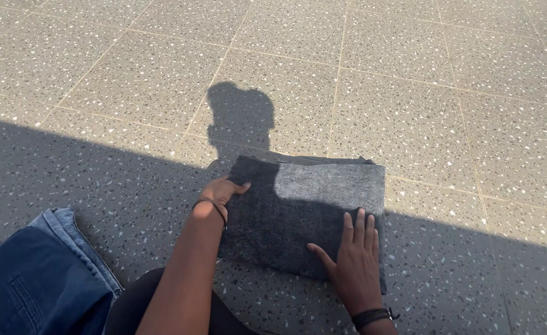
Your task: The person folds a pair of grey washed denim jeans on a tiled surface.
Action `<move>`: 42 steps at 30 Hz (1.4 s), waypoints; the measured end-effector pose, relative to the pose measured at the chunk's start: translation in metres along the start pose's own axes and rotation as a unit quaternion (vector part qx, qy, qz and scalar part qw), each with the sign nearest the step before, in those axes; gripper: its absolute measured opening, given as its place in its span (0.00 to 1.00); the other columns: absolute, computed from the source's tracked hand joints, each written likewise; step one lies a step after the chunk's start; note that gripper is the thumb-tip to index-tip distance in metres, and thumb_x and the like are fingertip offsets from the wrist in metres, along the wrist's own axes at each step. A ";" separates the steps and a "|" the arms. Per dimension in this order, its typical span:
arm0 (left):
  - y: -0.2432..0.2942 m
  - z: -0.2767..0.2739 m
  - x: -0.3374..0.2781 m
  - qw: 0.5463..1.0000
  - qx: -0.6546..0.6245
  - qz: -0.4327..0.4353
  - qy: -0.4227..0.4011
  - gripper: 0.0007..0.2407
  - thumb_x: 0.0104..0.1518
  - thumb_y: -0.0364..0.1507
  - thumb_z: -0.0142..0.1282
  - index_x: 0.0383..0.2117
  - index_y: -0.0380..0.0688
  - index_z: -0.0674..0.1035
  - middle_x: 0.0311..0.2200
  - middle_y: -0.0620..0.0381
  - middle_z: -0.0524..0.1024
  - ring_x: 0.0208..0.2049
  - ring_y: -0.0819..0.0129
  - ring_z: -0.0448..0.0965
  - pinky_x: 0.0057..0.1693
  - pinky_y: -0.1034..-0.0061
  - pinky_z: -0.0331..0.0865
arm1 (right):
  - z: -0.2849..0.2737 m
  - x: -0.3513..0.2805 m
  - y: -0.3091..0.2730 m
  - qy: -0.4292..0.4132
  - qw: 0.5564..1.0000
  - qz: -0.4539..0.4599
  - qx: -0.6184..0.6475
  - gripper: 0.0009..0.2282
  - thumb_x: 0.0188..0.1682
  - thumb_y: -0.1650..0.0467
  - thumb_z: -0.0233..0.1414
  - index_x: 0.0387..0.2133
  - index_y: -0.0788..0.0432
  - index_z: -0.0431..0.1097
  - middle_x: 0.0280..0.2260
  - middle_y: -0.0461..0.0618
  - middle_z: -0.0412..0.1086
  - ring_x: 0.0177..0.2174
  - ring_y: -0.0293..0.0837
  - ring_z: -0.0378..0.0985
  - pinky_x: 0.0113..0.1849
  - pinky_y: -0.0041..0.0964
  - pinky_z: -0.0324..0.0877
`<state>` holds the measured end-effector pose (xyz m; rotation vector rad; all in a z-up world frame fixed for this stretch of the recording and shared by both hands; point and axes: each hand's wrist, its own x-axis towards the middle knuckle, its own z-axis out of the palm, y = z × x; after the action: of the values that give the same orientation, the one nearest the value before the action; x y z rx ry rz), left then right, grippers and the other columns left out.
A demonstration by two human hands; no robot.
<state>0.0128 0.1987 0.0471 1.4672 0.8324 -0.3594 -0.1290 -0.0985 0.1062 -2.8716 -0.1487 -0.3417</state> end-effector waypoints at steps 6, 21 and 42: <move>0.014 0.044 -0.119 0.834 0.426 0.188 0.296 0.19 0.65 0.27 0.50 0.62 0.37 0.67 0.62 0.39 0.65 0.66 0.44 0.62 0.67 0.43 0.60 | 0.038 -0.009 0.025 -0.003 1.000 -0.017 -0.023 0.41 0.51 0.47 0.43 0.65 0.70 0.46 0.67 0.72 0.43 0.67 0.66 0.39 0.63 0.55 0.39; -0.046 0.106 -0.128 0.628 0.638 0.382 0.229 0.44 0.50 0.59 0.50 0.70 0.48 0.52 0.72 0.40 0.35 0.72 0.43 0.30 0.60 0.17 0.32 | 0.045 0.051 0.003 0.007 0.983 -0.178 0.031 0.30 0.58 0.55 0.38 0.66 0.65 0.52 0.69 0.61 0.47 0.69 0.60 0.40 0.65 0.59 0.36; 0.001 0.067 -0.050 0.759 0.487 0.272 0.336 0.39 0.60 0.60 0.34 0.71 0.45 0.53 0.71 0.39 0.38 0.73 0.39 0.35 0.60 0.16 0.38 | 0.008 -0.003 0.092 0.007 0.989 -0.142 -0.045 0.34 0.55 0.52 0.39 0.67 0.64 0.50 0.69 0.62 0.45 0.69 0.58 0.45 0.64 0.53 0.44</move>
<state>-0.0023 0.1210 0.0746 2.8393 0.7218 0.2841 -0.1182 -0.1851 0.0768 -2.9364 -0.5577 -0.4318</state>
